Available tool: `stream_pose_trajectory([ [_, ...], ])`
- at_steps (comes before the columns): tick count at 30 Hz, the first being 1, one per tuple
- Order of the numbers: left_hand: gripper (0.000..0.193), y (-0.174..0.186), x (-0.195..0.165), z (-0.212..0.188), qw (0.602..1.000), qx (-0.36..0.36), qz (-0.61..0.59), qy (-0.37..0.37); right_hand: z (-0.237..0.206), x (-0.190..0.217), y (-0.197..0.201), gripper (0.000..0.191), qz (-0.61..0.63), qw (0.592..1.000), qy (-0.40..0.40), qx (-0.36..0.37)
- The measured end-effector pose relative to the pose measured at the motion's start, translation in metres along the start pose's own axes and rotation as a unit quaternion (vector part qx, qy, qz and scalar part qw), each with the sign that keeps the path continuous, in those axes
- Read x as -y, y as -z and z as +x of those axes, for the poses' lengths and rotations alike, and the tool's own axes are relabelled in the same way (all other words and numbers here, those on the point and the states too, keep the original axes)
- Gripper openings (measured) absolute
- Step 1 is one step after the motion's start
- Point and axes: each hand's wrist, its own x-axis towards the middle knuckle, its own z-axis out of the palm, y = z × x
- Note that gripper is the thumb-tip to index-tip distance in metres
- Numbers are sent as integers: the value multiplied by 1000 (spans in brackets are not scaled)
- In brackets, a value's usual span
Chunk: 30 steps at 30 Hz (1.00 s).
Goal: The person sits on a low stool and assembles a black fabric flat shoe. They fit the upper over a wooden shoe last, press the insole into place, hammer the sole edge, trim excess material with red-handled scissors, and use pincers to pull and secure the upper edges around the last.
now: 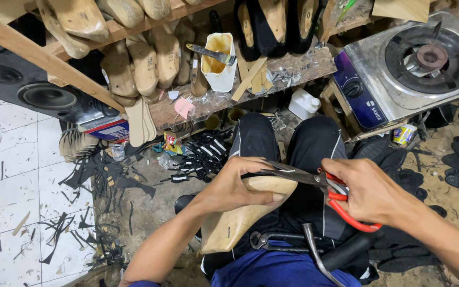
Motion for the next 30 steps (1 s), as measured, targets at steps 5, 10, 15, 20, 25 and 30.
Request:
stream_pose_trajectory([
  [5, 34, -9, 11, -1, 996, -16, -69, 49, -5, -20, -15, 29, 7, 999, 6, -36],
  [10, 34, -21, 25, -5, 986, -123, -111, 23, -8, -44, -42, 28, 95, 986, -91, -98],
  [15, 37, -32, 37, 2, 943, -252, -218, -13, -29, -55, -111, 51, 434, 899, -1, -59],
  [20, 40, -38, 43, 12, 880, -369, -295, -47, -47, -59, -187, 92, 551, 824, 93, -94],
  [25, 42, -37, 49, 16, 846, -387, -364, -46, -55, -59, -211, 88, 620, 751, 61, -219],
  [30, 40, -14, 56, -5, 891, -329, -312, -32, -65, -79, -145, 79, 481, 829, 94, -269],
])
